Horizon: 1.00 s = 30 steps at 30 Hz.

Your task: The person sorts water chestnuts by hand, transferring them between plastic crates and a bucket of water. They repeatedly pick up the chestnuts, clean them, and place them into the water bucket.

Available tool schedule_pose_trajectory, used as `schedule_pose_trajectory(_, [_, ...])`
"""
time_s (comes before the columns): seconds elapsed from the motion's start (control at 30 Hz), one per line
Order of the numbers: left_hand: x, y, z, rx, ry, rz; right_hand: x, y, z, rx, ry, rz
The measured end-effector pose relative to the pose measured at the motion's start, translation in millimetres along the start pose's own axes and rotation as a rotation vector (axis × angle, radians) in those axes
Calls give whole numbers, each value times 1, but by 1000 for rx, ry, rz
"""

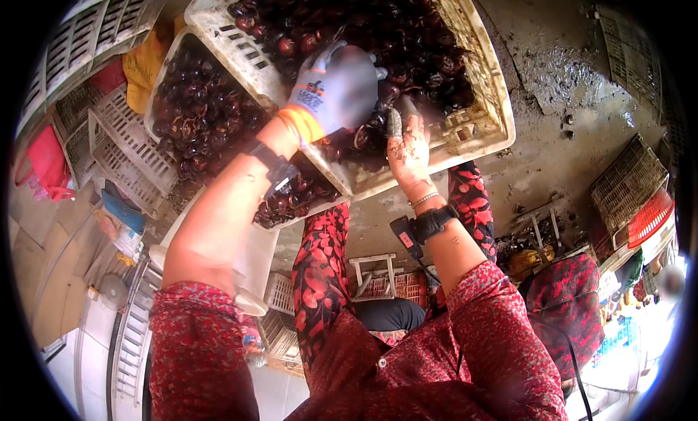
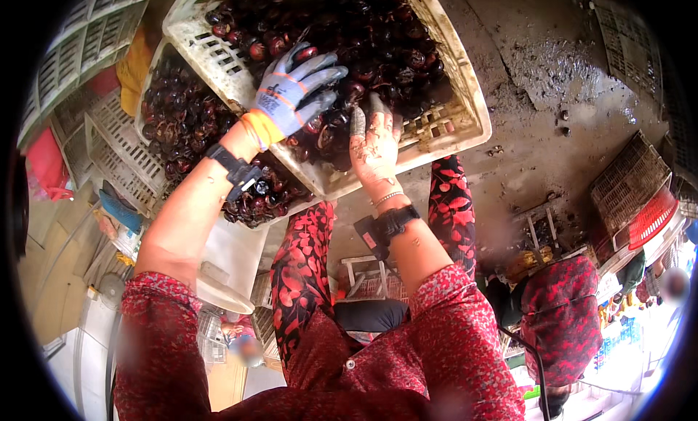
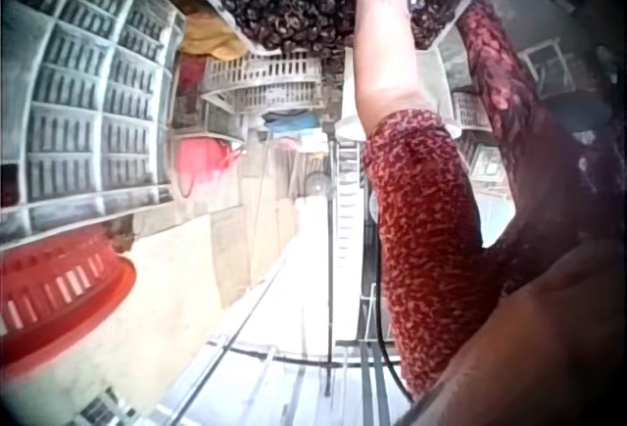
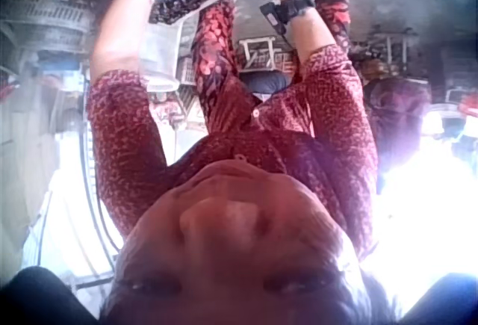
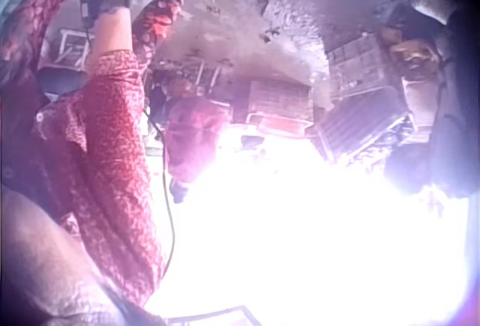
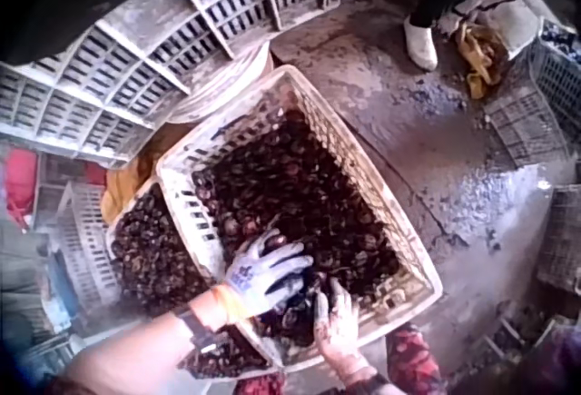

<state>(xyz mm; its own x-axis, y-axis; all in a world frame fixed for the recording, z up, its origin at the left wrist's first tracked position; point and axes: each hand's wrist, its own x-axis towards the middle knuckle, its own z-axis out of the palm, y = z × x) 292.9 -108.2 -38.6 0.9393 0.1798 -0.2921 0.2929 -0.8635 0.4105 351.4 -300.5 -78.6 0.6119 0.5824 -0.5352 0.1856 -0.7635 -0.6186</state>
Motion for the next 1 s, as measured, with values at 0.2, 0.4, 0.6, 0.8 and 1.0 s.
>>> schedule_pose_trajectory(0.2, [37, -59, 21, -124, 257, -455, 26, 28, -3, -346, -355, 53])
schedule_pose_trajectory(0.4, [30, -126, 59, -4, 31, -624, 22, -7, -12, 243, -333, 469])
schedule_pose_trajectory(0.6, [26, -103, 32, -308, -152, -707, -8, 11, 17, 363, -374, 410])
schedule_pose_trajectory(0.8, [23, -88, 41, -221, -239, -661, -10, -3, 12, 318, -288, 445])
schedule_pose_trajectory(1.0, [21, -83, 30, -401, -352, -773, -6, -7, 15, -119, -434, 344])
